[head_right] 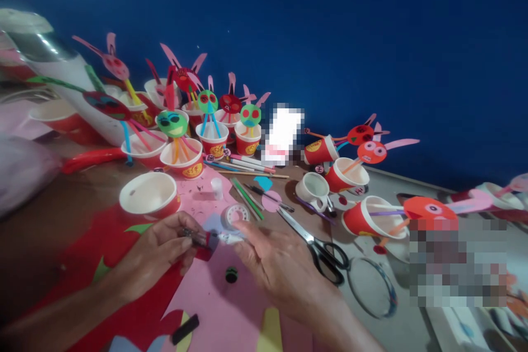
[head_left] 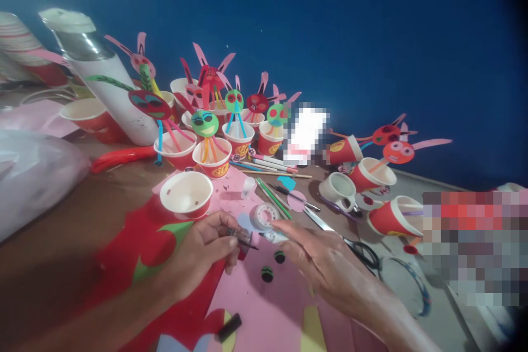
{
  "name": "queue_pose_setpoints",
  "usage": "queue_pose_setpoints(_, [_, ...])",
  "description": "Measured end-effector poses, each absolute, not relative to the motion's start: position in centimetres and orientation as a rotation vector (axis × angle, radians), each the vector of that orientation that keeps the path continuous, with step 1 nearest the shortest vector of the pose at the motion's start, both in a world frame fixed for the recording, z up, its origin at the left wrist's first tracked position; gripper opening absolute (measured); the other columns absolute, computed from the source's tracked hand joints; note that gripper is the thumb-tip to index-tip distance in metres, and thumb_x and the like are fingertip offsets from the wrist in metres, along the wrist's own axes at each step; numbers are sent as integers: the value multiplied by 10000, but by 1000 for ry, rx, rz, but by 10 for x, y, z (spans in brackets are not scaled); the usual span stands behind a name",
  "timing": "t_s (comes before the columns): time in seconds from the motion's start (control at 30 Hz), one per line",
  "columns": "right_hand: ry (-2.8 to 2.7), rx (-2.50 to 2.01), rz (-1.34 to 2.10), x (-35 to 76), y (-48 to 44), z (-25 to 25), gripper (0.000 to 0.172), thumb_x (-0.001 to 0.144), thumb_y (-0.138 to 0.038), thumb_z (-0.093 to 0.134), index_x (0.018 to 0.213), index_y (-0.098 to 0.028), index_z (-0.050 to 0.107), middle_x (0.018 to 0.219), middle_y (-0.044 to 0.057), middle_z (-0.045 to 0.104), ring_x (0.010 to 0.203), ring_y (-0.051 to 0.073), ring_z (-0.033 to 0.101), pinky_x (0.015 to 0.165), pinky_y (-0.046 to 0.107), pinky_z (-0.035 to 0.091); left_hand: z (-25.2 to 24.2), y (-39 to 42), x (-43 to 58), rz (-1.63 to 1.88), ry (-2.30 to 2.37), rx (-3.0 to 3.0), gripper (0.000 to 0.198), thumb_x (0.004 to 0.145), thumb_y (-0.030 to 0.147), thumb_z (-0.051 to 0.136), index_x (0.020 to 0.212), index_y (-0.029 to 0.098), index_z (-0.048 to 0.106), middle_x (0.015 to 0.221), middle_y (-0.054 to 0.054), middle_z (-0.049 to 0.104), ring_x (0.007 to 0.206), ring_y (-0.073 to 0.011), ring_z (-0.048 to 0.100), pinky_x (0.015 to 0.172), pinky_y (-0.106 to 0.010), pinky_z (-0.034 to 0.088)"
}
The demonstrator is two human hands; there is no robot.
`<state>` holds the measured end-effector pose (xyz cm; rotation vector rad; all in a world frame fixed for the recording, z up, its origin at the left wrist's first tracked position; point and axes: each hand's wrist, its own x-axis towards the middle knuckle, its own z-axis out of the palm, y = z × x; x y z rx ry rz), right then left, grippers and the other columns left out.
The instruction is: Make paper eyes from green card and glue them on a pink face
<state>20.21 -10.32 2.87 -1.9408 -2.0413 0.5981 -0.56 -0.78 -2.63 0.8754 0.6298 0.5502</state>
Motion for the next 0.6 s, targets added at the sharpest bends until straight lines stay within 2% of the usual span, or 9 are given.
queue_pose_setpoints(0.13, [-2060,-2031,654,200,-103,29,207,986,-299,356,1013,-236,550,691,-15,672,617,176,621,572,273,384,-29,-8,-7,552,617,894,235,778,313,745,816,154,576,779,-13,675,487,-61,543,452,-177,436])
queue_pose_setpoints(0.3, [-2033,-1995,661,201,-106,26,157,983,-303,382,967,-252,529,708,-31,633,629,156,580,594,263,346,-35,-8,-8,577,616,929,208,798,295,726,848,156,580,773,-9,673,492,-58,552,467,-171,438])
queue_pose_setpoints(0.6, [-2051,-1990,656,199,-105,25,209,980,-320,380,942,-241,569,727,-10,651,651,157,599,588,251,362,-38,-11,-9,579,632,950,186,807,276,712,851,164,571,768,-15,674,495,-70,554,470,-188,458])
